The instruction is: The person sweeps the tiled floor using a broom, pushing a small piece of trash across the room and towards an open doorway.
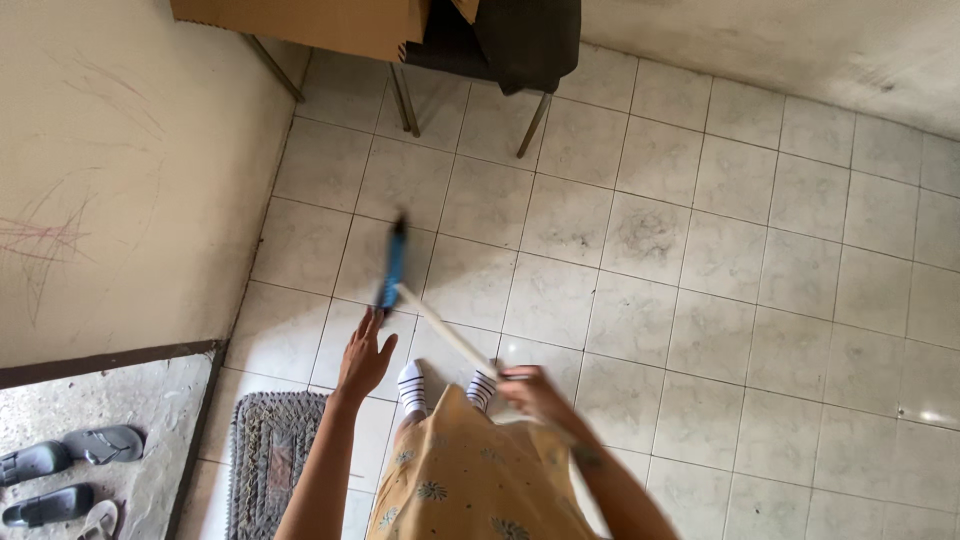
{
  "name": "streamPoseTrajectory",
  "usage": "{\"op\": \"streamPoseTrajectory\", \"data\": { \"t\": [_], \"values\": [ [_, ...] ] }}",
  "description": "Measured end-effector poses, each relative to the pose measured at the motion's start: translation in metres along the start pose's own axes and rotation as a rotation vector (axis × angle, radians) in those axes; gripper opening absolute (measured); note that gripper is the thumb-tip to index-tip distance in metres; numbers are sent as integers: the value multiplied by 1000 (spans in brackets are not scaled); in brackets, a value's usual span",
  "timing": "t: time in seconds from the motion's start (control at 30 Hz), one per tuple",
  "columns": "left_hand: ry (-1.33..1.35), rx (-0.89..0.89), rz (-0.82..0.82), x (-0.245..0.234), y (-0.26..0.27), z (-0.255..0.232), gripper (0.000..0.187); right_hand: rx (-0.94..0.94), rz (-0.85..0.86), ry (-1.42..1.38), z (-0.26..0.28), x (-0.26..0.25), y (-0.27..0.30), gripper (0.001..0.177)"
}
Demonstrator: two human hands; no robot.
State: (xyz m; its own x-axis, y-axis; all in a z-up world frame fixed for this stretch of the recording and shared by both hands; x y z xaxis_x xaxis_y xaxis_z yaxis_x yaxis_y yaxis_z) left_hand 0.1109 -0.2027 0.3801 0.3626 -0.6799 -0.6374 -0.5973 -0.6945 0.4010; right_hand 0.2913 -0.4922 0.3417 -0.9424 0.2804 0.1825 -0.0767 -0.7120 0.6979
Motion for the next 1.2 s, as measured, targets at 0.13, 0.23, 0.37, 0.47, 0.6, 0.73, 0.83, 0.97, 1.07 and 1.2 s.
{"op": "streamPoseTrajectory", "data": {
  "t": [0.13, 0.23, 0.37, 0.47, 0.6, 0.73, 0.83, 0.97, 1.07, 1.2],
  "values": [
    [17, 8, -19, -2, 5, 7, 67, 377, -340, 145, -46, -146, 111, 32],
    [40, -1, -23, -5, 7, 5, 66, 527, -491, 230, -45, -224, 187, 29],
    [30, -20, -2, -2, 9, -7, 67, 424, -575, 362, -19, -281, 199, 23],
    [80, 30, -29, -6, 10, -15, 66, 377, -635, 384, -10, -279, 176, 25],
    [56, 18, -36, -13, 11, -14, 67, 422, -684, 399, 10, -236, 171, 28],
    [39, -3, -19, -12, 16, -10, 67, 380, -571, 202, 27, -178, 189, 28],
    [41, -5, -8, -9, 16, -20, 67, 332, -387, 131, 23, -122, 170, 29],
    [43, 22, -7, -8, 18, -40, 66, 172, -174, 8, -14, -36, 73, 24],
    [51, -11, -19, -6, 19, -43, 66, -133, -145, 549, -15, -1, -9, 22],
    [60, 42, -51, -7, 36, -40, 66, -223, -57, 481, -32, 23, -24, 21]
  ]
}}
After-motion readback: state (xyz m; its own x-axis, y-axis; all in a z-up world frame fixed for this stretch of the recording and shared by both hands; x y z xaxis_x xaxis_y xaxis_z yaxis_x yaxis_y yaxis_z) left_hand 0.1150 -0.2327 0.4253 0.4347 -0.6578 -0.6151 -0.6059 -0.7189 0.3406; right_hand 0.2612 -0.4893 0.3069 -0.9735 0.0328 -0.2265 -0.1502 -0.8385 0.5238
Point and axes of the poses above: each hand's wrist, its own y-axis away from the middle knuckle, its own x-axis out of the palm, z = x × y, the point moved 10 cm from there along -y, towards the middle knuckle, and after that the axes turned 11 degrees about y, right-handed, at the moved point
